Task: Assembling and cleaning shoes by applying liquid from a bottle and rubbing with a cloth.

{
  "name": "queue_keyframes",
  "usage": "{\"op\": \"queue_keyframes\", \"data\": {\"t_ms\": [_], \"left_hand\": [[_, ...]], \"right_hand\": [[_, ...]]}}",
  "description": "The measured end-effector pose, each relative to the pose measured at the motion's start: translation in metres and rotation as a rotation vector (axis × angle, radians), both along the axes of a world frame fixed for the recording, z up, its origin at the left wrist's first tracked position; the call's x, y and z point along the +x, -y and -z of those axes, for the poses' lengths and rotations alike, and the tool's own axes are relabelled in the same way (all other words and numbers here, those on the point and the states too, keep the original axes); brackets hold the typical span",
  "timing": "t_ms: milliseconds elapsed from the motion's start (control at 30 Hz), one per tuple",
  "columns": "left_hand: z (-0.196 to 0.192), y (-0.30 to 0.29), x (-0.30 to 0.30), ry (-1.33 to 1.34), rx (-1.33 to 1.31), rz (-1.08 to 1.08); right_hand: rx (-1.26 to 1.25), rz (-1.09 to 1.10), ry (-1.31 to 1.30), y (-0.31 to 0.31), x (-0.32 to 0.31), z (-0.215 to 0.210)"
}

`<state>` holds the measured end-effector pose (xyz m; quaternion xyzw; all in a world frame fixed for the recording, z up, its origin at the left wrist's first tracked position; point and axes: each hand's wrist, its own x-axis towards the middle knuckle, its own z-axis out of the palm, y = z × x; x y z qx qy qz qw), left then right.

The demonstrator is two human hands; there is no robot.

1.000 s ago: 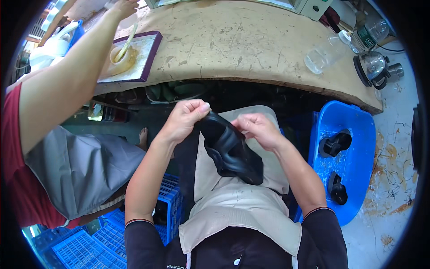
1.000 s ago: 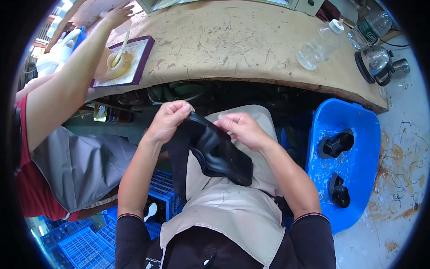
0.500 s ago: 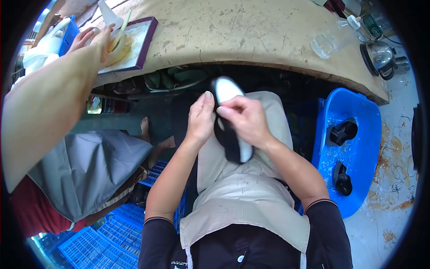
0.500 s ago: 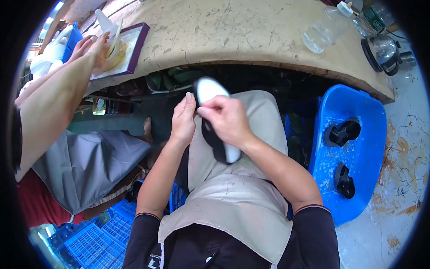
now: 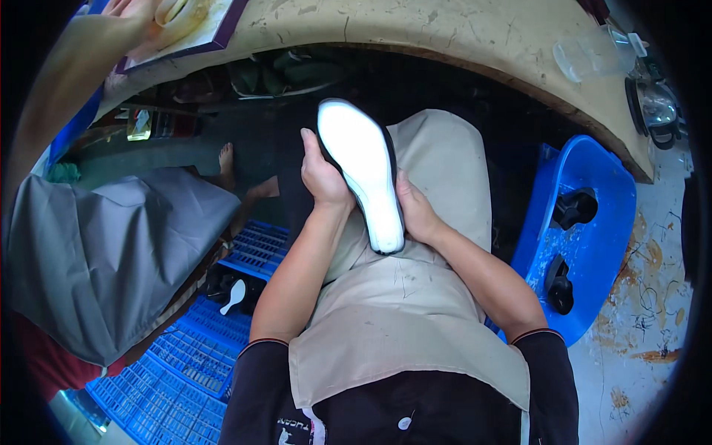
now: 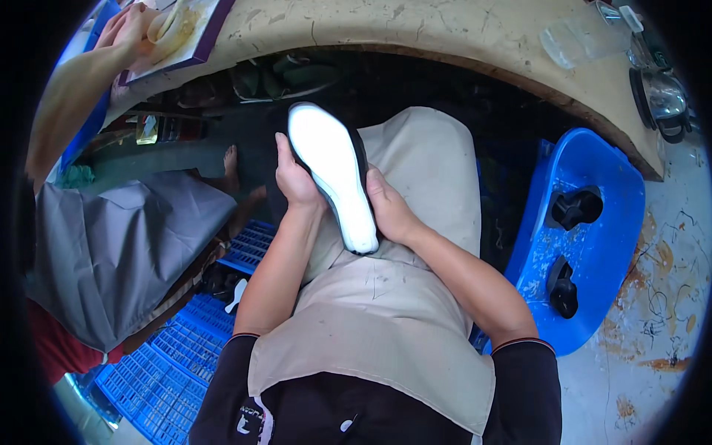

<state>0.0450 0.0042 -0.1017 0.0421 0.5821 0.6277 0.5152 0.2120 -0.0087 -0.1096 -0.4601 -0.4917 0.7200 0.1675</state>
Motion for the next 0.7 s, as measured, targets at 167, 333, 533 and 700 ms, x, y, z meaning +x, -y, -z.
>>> {"op": "queue_keyframes", "data": {"t_ms": [167,333,533,700], "left_hand": [[0.008,0.005,-0.002,-0.179,-0.078,-0.033],[0.011,0.013,-0.003,-0.121,-0.014,0.067],[0.026,0.046,0.011,-0.114,0.3,0.382],[0.019,0.043,0.008,-0.495,0.295,0.639]], "right_hand": [[0.229,-0.203,0.341,0.005,-0.01,-0.013],[0.313,-0.233,0.324,0.018,0.003,-0.003],[0.267,-0.056,0.052,0.016,0.026,0.011],[0.125,0.027,-0.001,0.01,0.018,-0.002]]}}
